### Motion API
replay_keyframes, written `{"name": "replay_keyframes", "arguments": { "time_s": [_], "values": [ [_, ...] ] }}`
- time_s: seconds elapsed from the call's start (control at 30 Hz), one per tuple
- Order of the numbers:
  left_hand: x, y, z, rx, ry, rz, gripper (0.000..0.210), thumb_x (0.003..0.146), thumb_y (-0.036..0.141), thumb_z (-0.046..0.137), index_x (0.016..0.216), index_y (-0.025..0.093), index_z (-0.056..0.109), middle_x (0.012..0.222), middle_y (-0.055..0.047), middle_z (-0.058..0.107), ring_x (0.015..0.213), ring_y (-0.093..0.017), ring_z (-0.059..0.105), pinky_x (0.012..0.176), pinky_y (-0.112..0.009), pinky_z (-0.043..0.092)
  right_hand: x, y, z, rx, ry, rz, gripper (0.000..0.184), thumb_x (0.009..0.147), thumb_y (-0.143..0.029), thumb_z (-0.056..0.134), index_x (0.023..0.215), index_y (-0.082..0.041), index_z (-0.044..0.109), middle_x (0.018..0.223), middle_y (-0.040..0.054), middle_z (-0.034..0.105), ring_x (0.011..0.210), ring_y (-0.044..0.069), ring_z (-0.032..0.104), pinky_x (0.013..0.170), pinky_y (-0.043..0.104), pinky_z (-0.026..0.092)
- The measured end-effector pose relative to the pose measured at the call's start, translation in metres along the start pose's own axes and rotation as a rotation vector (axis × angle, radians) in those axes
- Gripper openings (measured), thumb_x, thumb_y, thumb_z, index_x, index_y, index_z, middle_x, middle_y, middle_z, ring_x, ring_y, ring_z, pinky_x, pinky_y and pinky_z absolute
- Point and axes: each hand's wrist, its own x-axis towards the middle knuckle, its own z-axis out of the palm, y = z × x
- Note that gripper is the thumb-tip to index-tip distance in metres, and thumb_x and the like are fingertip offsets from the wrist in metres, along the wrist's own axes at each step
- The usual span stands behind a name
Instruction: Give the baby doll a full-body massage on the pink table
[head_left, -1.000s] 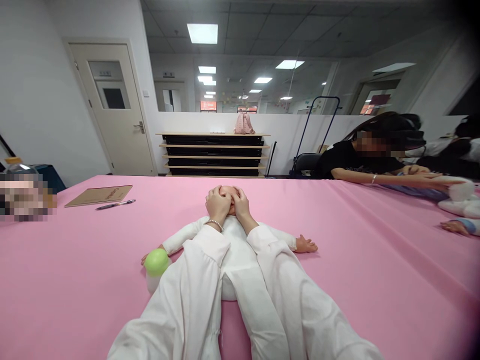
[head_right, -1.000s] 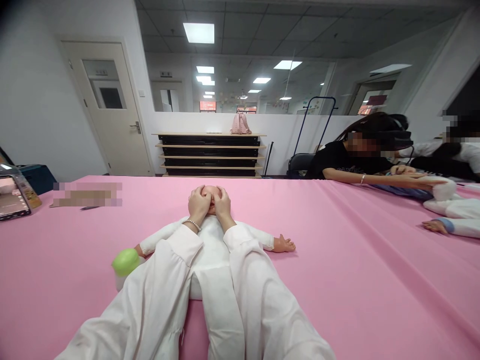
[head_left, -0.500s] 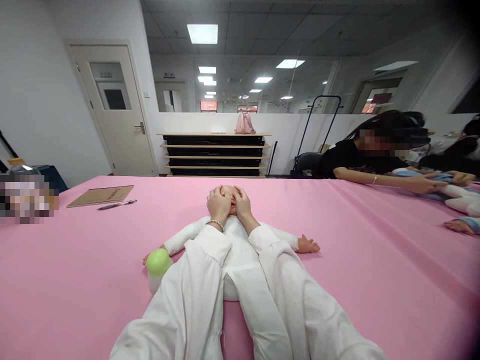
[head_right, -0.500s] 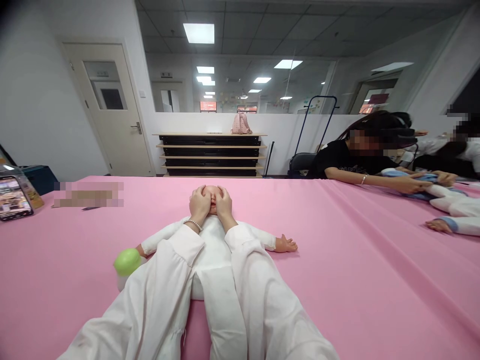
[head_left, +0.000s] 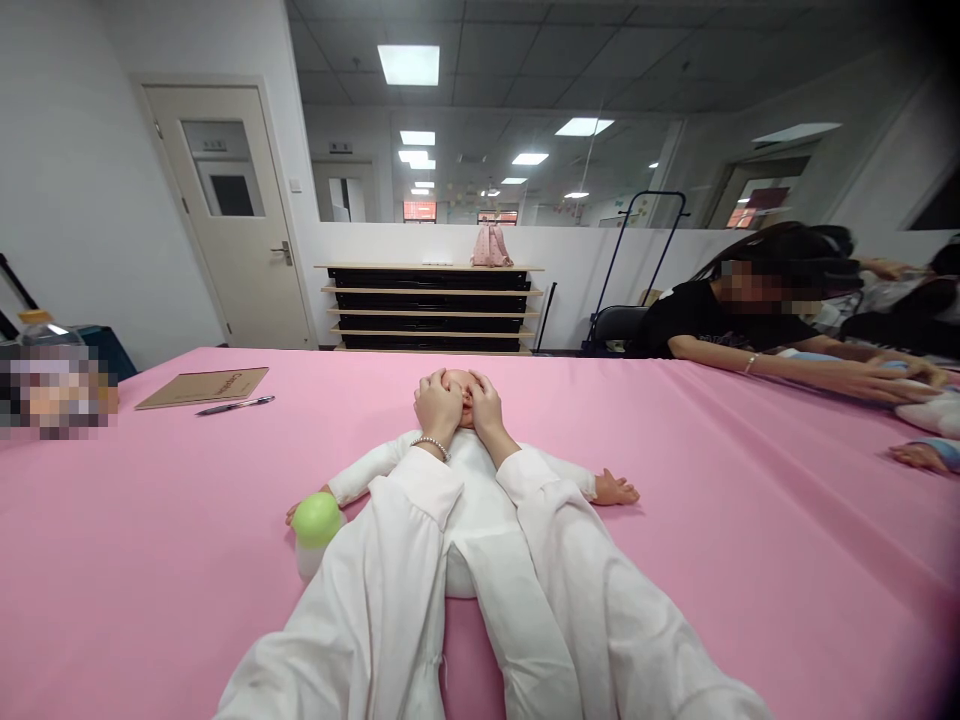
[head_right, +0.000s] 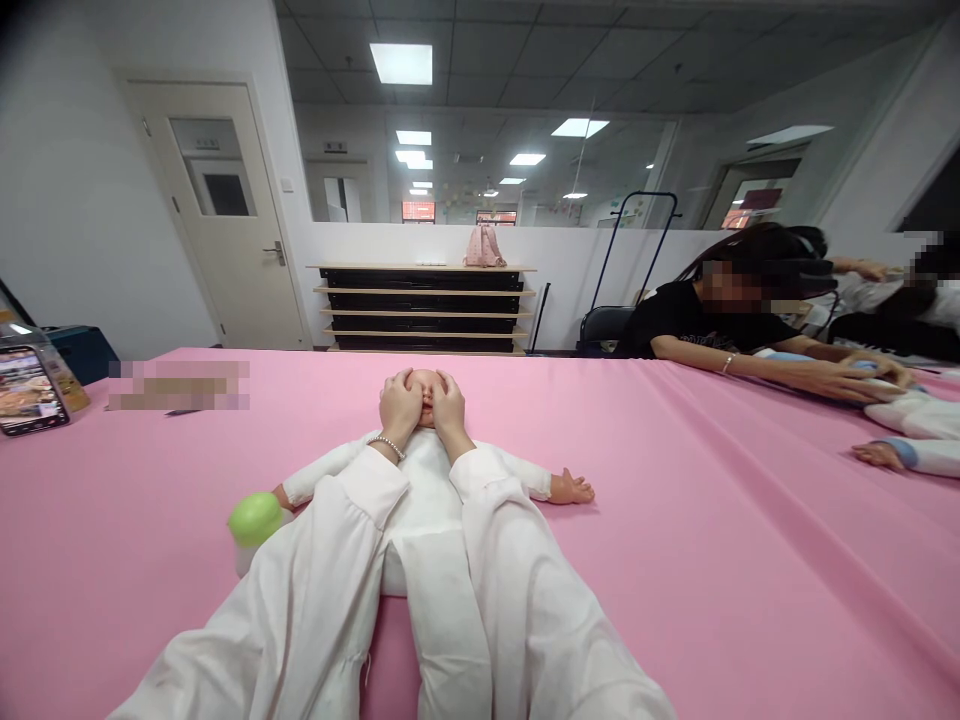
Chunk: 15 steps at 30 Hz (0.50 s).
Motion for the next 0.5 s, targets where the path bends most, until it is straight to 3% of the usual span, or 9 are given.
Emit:
{"name": "replay_keyframes", "arguments": {
  "time_s": [0.2, 0.4, 0.5],
  "values": [
    [-0.0014, -0.0001, -0.0007, 0.000, 0.005, 0.018, 0.043, 0.081, 0.036, 0.042, 0.122, 0.024, 0.051, 0.124, -0.006, 0.049, 0.112, -0.024, 0.046, 0.097, -0.034, 0.038, -0.0001, 0.0004, -0.0009, -0.029, -0.009, -0.014, 0.041, 0.070, -0.033, 0.050, 0.108, -0.017, 0.057, 0.116, 0.0074, 0.057, 0.107, 0.020, 0.050, 0.097, 0.033, 0.036],
    [0.0003, -0.0016, 0.0022, -0.001, 0.011, 0.015, 0.043, 0.082, 0.039, 0.040, 0.122, 0.024, 0.051, 0.125, -0.007, 0.049, 0.112, -0.024, 0.046, 0.097, -0.036, 0.038, 0.0018, -0.0025, -0.0004, -0.016, -0.011, 0.056, 0.041, 0.075, -0.028, 0.035, 0.108, -0.016, 0.057, 0.110, 0.0065, 0.060, 0.095, 0.017, 0.056, 0.089, 0.031, 0.041],
    [0.0016, -0.0026, 0.0030, -0.002, 0.015, 0.009, 0.040, 0.086, 0.033, 0.032, 0.121, 0.025, 0.052, 0.124, -0.006, 0.050, 0.113, -0.023, 0.046, 0.097, -0.036, 0.037, 0.0020, -0.0016, -0.0001, -0.006, 0.001, 0.051, 0.041, 0.073, -0.025, 0.034, 0.106, -0.017, 0.057, 0.114, 0.0056, 0.058, 0.101, 0.017, 0.054, 0.092, 0.030, 0.040]
  ]
}}
